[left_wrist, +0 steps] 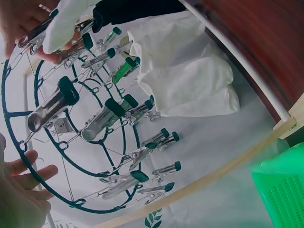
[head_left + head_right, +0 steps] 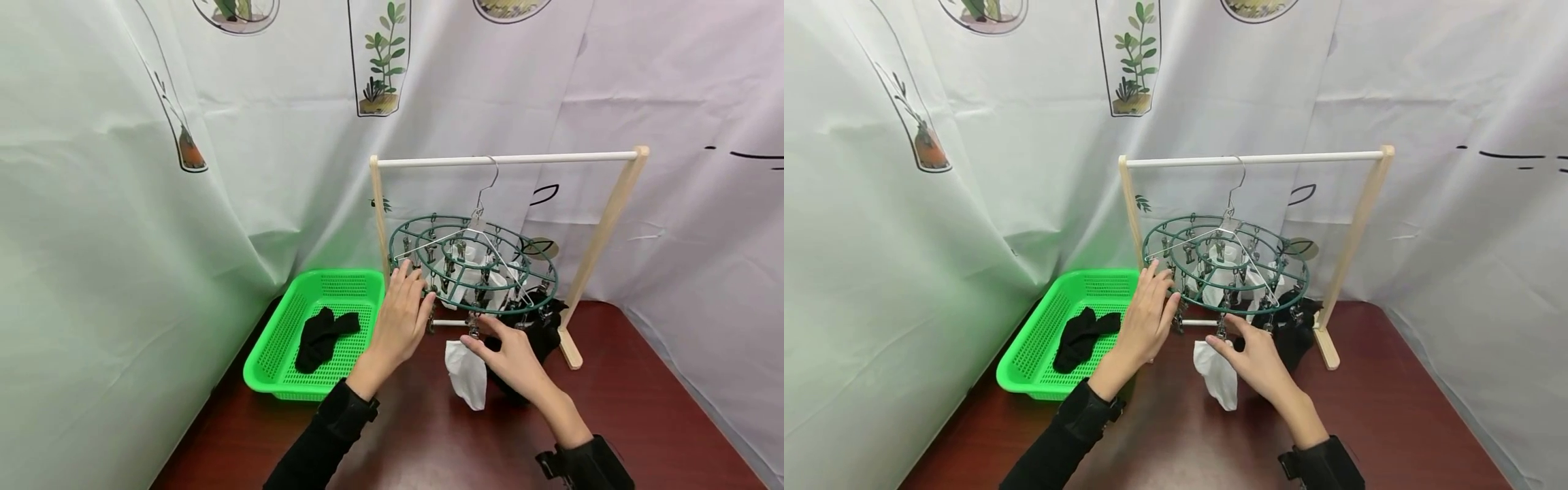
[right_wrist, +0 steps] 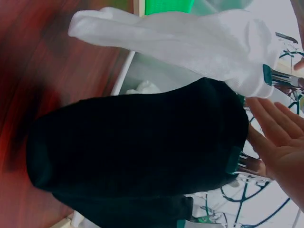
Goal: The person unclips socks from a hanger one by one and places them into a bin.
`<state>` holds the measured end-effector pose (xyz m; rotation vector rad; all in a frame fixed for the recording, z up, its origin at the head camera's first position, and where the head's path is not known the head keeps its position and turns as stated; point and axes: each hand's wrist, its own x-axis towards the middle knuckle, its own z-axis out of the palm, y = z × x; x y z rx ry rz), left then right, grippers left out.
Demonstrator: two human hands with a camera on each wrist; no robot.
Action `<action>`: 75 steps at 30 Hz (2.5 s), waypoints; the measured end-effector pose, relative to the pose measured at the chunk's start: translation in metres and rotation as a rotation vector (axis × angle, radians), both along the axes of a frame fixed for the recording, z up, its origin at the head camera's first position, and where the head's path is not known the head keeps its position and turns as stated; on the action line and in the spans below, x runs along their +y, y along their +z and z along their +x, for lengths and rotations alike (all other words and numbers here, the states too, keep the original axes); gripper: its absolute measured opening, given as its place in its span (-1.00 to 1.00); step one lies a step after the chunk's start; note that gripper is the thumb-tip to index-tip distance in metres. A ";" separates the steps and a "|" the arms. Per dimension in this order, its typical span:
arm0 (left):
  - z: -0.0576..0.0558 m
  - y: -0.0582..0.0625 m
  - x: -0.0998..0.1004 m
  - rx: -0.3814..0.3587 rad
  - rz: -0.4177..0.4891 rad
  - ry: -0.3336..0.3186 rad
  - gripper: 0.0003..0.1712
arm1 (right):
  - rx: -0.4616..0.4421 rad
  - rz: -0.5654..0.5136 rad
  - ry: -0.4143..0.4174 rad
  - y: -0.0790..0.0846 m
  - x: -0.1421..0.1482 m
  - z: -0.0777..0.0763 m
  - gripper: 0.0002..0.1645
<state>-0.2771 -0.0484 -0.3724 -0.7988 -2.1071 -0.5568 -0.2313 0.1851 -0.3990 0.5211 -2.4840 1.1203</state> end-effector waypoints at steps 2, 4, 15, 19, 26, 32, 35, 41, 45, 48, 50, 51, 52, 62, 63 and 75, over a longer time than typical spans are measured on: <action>0.000 0.001 0.001 -0.034 0.001 0.015 -0.67 | -0.016 0.012 0.005 0.001 -0.002 -0.003 -0.46; 0.001 0.001 0.002 -0.067 0.012 0.024 -0.66 | -0.003 0.019 0.025 0.001 -0.003 -0.006 -0.58; 0.045 -0.031 0.026 -0.123 0.575 -0.150 -0.59 | 0.251 -0.038 0.088 -0.005 -0.005 -0.012 -0.79; 0.070 -0.058 0.040 -0.355 0.796 -0.230 -0.58 | 0.264 -0.067 0.033 -0.007 -0.006 -0.011 -0.91; 0.032 -0.137 0.045 -0.916 0.708 -0.207 -0.17 | 0.294 -0.117 0.011 -0.010 -0.007 -0.011 -0.71; 0.007 -0.149 0.034 -1.157 0.520 -0.381 -0.21 | 0.338 -0.201 0.037 -0.017 -0.006 -0.014 -0.59; 0.021 -0.127 0.030 -1.195 0.555 -0.483 -0.51 | 0.316 -0.217 0.009 -0.018 -0.005 -0.014 -0.69; 0.046 -0.101 0.025 -1.287 0.689 -0.530 -0.66 | 0.248 -0.149 -0.105 -0.012 0.000 -0.008 -0.74; 0.049 -0.104 0.025 -1.264 0.734 -0.517 -0.62 | 0.266 -0.106 -0.140 -0.012 0.003 -0.007 -0.50; 0.051 -0.107 0.024 -1.202 0.738 -0.497 -0.56 | 0.287 -0.098 -0.136 -0.014 0.003 -0.009 -0.36; 0.052 -0.107 0.023 -1.166 0.728 -0.488 -0.55 | 0.298 -0.102 -0.130 -0.017 0.002 -0.011 -0.33; 0.053 -0.107 0.023 -1.158 0.727 -0.494 -0.54 | 0.303 -0.105 -0.125 -0.017 0.001 -0.011 -0.32; 0.053 -0.107 0.022 -1.155 0.727 -0.498 -0.55 | 0.310 -0.109 -0.118 -0.018 0.001 -0.011 -0.32; 0.058 -0.104 0.017 -1.156 0.727 -0.476 -0.56 | 0.409 -0.148 -0.012 -0.020 -0.006 -0.015 -0.31; 0.058 -0.104 0.016 -1.156 0.727 -0.473 -0.56 | 0.426 -0.154 -0.004 -0.021 -0.006 -0.016 -0.31; 0.051 -0.126 -0.002 -1.036 0.634 -0.564 -0.42 | 0.452 -0.218 -0.064 -0.023 -0.001 -0.013 -0.31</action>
